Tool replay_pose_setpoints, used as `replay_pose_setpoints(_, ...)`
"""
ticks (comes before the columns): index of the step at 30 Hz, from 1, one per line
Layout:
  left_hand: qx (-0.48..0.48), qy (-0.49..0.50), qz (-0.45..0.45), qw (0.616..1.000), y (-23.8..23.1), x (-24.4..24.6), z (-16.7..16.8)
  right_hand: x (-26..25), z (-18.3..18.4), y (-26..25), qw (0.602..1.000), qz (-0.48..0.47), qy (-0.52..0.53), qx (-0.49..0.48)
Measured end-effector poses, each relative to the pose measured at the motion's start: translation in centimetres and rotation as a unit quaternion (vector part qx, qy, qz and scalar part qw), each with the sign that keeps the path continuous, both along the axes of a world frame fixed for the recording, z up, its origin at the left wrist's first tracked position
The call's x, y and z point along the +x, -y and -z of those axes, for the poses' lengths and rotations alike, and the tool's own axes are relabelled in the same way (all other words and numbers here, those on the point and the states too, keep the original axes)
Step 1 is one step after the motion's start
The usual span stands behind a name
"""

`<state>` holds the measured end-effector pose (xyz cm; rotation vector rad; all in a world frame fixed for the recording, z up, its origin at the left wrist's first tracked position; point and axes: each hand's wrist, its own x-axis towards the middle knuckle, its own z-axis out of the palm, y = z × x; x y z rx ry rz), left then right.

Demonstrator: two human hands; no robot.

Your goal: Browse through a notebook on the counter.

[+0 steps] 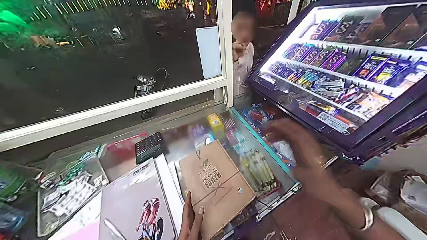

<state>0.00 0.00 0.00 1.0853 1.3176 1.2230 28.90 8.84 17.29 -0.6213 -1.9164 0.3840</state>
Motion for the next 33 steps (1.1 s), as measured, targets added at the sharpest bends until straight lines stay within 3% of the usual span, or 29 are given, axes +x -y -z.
replay_pose_setpoints(3, -0.018, 0.034, 0.008, 0.999, -0.1, -0.4, -0.6, -2.2, 13.2, 0.4, 0.951, -0.016, 0.132, -0.281)
replay_pose_setpoints(6, -0.046, 0.064, 0.006, 0.997, -0.4, -0.7, -1.8, -3.9, 19.6, 2.4, 0.960, 0.032, 0.120, -0.252)
replay_pose_setpoints(10, -0.045, 0.086, -0.034, 0.995, -0.7, -0.2, -4.2, -4.3, 19.7, 3.7, 0.962, 0.074, 0.200, -0.170)
replay_pose_setpoints(14, 0.060, 0.128, -0.037, 0.989, -0.7, 1.0, -6.9, -5.6, 18.8, 3.2, 0.962, 0.107, 0.246, -0.045)
replay_pose_setpoints(16, 0.118, 0.192, 0.054, 0.973, -1.0, 2.1, -8.5, -5.8, 17.7, 2.3, 0.976, 0.126, 0.175, -0.008)
replay_pose_setpoints(18, 0.163, 0.243, 0.146, 0.945, -1.8, 3.0, -9.4, -4.9, 16.7, 1.4, 0.985, 0.154, 0.058, -0.042)
replay_pose_setpoints(19, 0.181, 0.247, 0.162, 0.938, -2.1, 3.1, -9.5, -4.2, 16.4, 0.9, 0.981, 0.170, -0.015, -0.088)
replay_pose_setpoints(21, 0.214, 0.165, 0.123, 0.955, -2.4, 2.5, -8.6, -3.2, 15.7, 0.6, 0.940, 0.242, -0.152, -0.188)
replay_pose_setpoints(23, 0.189, 0.061, 0.038, 0.979, -2.2, 1.4, -6.6, -1.8, 15.2, 0.1, 0.892, 0.267, -0.236, -0.279)
replay_pose_setpoints(25, 0.090, 0.055, -0.019, 0.994, -1.6, 0.7, -4.4, -0.4, 16.2, -0.3, 0.863, 0.286, -0.266, -0.320)
replay_pose_setpoints(27, 0.007, 0.074, -0.047, 0.996, -0.6, 0.8, -2.5, 0.5, 17.0, 0.0, 0.859, 0.298, -0.272, -0.314)
replay_pose_setpoints(30, -0.033, 0.089, -0.066, 0.993, 0.0, 1.5, -1.2, 1.9, 17.2, 0.2, 0.862, 0.327, -0.251, -0.294)
replay_pose_setpoints(33, -0.040, 0.132, -0.060, 0.989, -0.5, 1.6, -2.0, 4.8, 17.5, -1.5, 0.886, 0.343, -0.125, -0.287)
